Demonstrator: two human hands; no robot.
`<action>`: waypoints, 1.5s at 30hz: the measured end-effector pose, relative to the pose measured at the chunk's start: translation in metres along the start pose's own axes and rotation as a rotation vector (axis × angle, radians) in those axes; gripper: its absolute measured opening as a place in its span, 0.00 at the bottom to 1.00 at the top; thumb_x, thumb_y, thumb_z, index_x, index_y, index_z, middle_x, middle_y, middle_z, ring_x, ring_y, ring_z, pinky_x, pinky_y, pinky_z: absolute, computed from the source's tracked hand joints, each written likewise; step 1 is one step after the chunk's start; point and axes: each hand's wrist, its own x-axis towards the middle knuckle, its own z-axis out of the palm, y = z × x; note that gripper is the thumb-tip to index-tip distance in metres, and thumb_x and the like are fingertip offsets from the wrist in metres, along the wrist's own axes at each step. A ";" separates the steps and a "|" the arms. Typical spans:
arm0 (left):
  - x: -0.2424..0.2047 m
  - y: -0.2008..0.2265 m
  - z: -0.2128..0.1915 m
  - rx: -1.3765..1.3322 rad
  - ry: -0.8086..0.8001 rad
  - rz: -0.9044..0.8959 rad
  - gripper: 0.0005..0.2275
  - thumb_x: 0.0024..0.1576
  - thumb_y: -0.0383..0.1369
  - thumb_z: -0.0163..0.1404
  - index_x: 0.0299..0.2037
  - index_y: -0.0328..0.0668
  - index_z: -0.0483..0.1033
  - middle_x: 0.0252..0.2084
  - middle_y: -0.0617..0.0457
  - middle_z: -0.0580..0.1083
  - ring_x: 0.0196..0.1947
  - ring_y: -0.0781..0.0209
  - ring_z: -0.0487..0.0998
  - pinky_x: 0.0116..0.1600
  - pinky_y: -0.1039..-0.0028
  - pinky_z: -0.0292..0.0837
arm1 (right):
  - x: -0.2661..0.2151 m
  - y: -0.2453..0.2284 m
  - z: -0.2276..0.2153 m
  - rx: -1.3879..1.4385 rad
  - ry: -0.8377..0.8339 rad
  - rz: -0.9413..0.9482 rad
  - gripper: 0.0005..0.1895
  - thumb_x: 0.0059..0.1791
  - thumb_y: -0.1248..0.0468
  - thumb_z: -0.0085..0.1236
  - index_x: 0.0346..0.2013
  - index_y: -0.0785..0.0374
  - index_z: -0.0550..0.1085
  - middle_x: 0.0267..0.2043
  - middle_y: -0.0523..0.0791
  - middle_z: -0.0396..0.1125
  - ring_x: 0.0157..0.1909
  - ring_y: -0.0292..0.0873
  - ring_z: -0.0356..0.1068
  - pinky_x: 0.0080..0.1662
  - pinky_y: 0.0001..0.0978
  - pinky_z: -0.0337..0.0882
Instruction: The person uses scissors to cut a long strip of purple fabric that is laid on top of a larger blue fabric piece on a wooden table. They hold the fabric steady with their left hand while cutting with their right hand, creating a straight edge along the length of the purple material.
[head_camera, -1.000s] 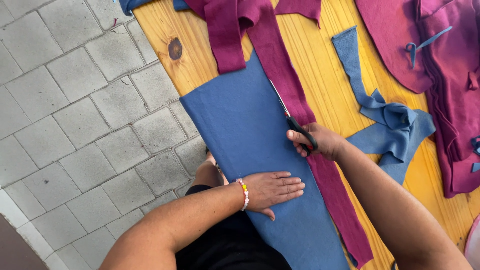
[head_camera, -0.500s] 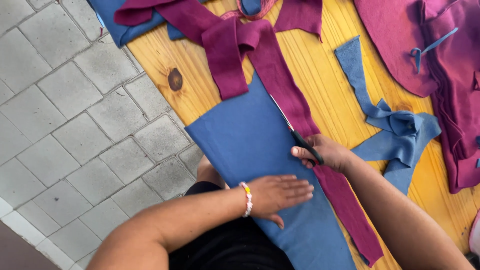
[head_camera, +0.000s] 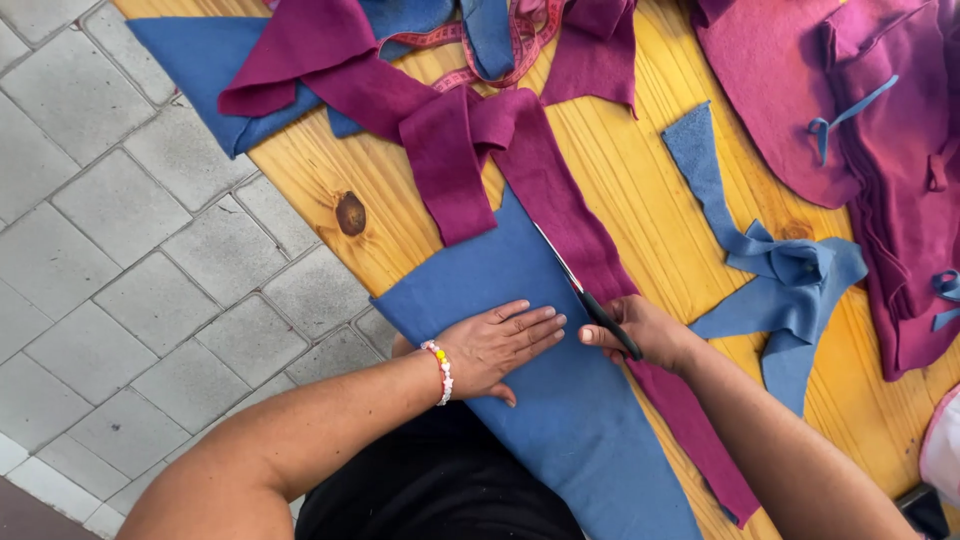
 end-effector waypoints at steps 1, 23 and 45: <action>-0.001 0.000 -0.003 -0.009 -0.004 0.005 0.64 0.56 0.74 0.56 0.93 0.39 0.41 0.97 0.44 0.42 0.97 0.47 0.36 0.97 0.49 0.26 | 0.001 0.000 0.000 -0.007 0.000 -0.010 0.26 0.44 0.55 0.93 0.19 0.69 0.83 0.16 0.53 0.75 0.18 0.45 0.80 0.24 0.28 0.72; -0.001 0.000 -0.006 -0.015 -0.044 0.004 0.59 0.61 0.72 0.50 0.93 0.37 0.42 0.97 0.43 0.42 0.97 0.47 0.34 0.97 0.50 0.23 | 0.008 -0.034 -0.001 -0.043 -0.045 -0.040 0.25 0.46 0.56 0.90 0.18 0.68 0.82 0.15 0.51 0.74 0.18 0.44 0.78 0.25 0.28 0.72; -0.001 0.000 -0.016 0.007 -0.078 0.004 0.58 0.63 0.71 0.49 0.93 0.37 0.41 0.97 0.43 0.43 0.96 0.47 0.35 0.97 0.49 0.24 | 0.032 -0.046 0.003 0.028 -0.025 -0.057 0.27 0.47 0.57 0.91 0.19 0.70 0.80 0.15 0.54 0.72 0.15 0.45 0.76 0.24 0.27 0.74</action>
